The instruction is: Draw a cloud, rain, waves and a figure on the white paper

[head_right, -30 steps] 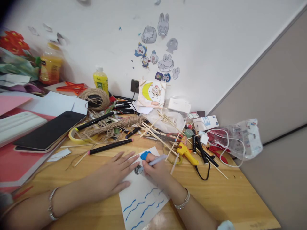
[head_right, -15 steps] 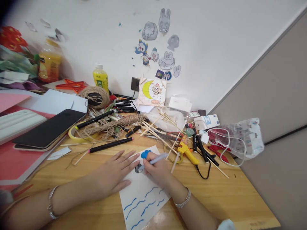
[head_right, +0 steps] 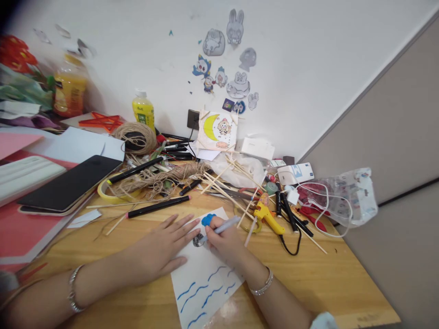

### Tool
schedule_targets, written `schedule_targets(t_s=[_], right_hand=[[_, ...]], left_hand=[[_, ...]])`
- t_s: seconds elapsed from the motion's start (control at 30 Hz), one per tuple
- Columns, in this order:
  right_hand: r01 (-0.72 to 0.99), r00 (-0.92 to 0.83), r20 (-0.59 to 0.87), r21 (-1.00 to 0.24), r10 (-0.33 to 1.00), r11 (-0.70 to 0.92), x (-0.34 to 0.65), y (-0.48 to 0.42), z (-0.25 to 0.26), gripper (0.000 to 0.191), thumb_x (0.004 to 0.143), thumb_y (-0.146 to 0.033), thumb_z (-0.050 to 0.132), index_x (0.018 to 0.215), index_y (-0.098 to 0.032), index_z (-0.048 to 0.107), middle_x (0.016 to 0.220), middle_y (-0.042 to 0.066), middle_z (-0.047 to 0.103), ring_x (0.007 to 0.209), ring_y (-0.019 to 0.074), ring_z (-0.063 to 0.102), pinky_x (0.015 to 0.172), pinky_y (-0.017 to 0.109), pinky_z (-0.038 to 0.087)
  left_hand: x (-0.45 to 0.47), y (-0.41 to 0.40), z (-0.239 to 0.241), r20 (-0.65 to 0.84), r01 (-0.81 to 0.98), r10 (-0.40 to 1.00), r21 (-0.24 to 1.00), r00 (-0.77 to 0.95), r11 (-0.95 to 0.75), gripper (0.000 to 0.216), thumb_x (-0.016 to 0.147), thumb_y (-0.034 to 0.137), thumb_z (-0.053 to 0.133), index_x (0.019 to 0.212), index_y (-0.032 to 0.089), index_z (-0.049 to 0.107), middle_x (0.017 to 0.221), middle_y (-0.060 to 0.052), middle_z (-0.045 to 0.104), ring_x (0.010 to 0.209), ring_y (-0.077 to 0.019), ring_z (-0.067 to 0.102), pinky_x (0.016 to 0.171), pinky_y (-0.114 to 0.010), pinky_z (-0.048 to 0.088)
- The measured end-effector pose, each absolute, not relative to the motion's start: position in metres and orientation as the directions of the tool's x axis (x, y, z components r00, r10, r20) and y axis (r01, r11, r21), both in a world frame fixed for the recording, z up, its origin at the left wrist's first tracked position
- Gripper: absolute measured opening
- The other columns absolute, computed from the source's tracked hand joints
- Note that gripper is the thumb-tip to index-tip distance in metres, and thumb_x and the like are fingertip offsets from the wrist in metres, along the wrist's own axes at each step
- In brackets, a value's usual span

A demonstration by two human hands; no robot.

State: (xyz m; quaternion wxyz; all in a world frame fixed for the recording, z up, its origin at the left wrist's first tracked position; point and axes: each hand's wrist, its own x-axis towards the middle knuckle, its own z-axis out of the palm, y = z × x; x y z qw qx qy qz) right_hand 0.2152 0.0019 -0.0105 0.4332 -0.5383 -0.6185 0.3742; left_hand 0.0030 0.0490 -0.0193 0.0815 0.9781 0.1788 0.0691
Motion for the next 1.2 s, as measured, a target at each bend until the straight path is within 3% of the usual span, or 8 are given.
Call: schedule_targets(t_s=[0.3,0.67,0.9,1.2], right_hand=[[0.291,-0.008,0.082,-0.953,0.997,0.081,0.2131,0.0009,-0.0098,0.036,0.083,-0.042,0.059,0.057,-0.024,0.042,0.045,-0.006,0.046,0.041,0.0121,0.042,0.045,0.025,0.035],[0.364,-0.049,0.074,-0.927,0.996,0.087,0.2142,0.0002,-0.0066,0.038,0.084,-0.044,0.056,0.057,-0.024,0.040,0.046,-0.005,0.047,0.045,0.0128,0.044,0.049,0.026,0.035],[0.384,-0.073,0.086,-0.917,0.994,0.107,0.2141,0.0010,-0.0069,0.038,0.085,-0.043,0.055,0.057,-0.024,0.038,0.046,-0.006,0.045,0.045,0.0120,0.042,0.050,0.026,0.035],[0.371,-0.075,0.071,-0.924,0.995,0.094,0.2158,0.0007,-0.0112,0.034,0.086,-0.038,0.054,0.059,-0.023,0.041,0.047,-0.006,0.046,0.045,0.0119,0.044,0.049,0.025,0.036]], left_hand=[[0.0047,0.0486,-0.0157,0.060,0.355,0.371,0.182,0.927,-0.917,0.057,0.096,0.041,0.046,0.146,0.016,0.034,0.153,-0.015,0.027,0.142,-0.0328,0.019,0.113,-0.055,0.015],[0.0041,0.0493,-0.0182,0.079,0.346,0.361,0.162,0.929,-0.924,0.058,0.097,0.044,0.044,0.147,0.017,0.033,0.154,-0.014,0.027,0.143,-0.0321,0.019,0.113,-0.053,0.015],[0.0056,0.0479,-0.0120,0.013,0.368,0.371,0.107,0.929,-0.924,0.058,0.097,0.043,0.042,0.147,0.015,0.031,0.154,-0.014,0.024,0.143,-0.0330,0.018,0.112,-0.054,0.017],[0.0042,0.0488,-0.0184,0.087,0.350,0.357,0.090,0.930,-0.933,0.058,0.097,0.045,0.043,0.147,0.016,0.033,0.153,-0.014,0.029,0.142,-0.0323,0.021,0.112,-0.051,0.017]])
